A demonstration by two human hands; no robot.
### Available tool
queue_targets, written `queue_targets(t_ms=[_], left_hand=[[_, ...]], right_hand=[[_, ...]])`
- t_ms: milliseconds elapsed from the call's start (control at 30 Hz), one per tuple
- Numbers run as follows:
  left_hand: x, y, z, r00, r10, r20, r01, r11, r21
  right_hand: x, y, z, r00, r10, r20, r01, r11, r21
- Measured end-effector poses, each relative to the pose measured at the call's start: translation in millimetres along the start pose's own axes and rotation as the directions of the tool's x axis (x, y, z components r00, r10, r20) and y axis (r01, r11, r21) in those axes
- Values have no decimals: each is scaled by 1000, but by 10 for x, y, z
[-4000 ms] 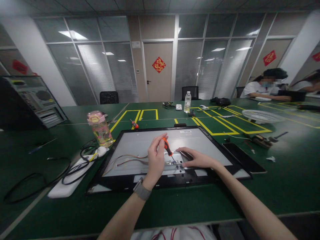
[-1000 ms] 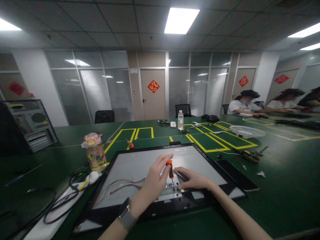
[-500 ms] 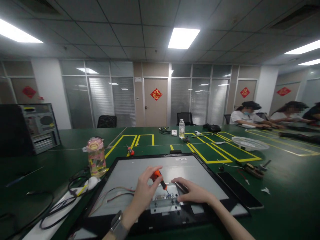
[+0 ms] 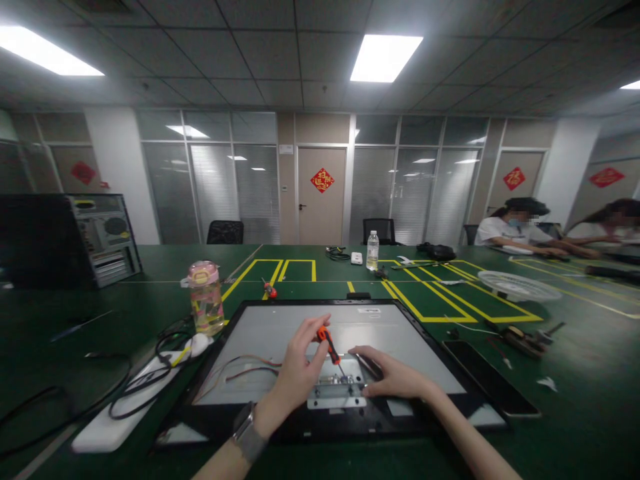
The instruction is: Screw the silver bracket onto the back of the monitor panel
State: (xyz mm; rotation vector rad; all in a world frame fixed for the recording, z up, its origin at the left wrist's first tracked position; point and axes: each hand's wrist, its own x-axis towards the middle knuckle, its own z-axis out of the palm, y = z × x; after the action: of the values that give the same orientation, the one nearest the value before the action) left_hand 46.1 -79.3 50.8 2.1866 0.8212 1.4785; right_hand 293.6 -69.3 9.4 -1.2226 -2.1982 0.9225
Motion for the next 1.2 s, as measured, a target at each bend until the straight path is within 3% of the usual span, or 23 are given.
queue_targets(t_ms=[233, 400, 567, 700, 800, 933, 1100, 1200], left_hand=[[-59, -8, 84, 993, -18, -120, 18, 1000, -3], [-80, 21, 103, 998, -28, -57, 23, 996, -86], [-82, 44, 103, 995, -26, -100, 21, 999, -43], [-96, 65, 116, 999, -40, -31, 37, 995, -90], [-101, 53, 142, 997, -78, -20, 74, 988, -138], [-66, -23, 161, 983, -158, -89, 141, 975, -170], [47, -136, 85, 929, -327, -173, 230, 876, -423], [103, -169, -1, 910, -360, -206, 236, 858, -456]], right_hand=[[4, -18, -2, 1000, 21, 4, -21, 1000, 1], [0, -12, -1, 1000, 14, 6, -14, 1000, -8], [-1, 10, 4, 1000, 17, 8, -17, 1000, -1], [7, 50, 9, 1000, -11, 2, 11, 1000, -5], [15, 75, 12, 1000, -12, 2, 12, 1000, -5], [21, 76, 14, 1000, 3, 2, -3, 1000, -13], [14, 67, 8, 1000, -6, 9, 6, 999, -37], [8, 72, 3, 1000, -7, 18, 8, 999, -38]])
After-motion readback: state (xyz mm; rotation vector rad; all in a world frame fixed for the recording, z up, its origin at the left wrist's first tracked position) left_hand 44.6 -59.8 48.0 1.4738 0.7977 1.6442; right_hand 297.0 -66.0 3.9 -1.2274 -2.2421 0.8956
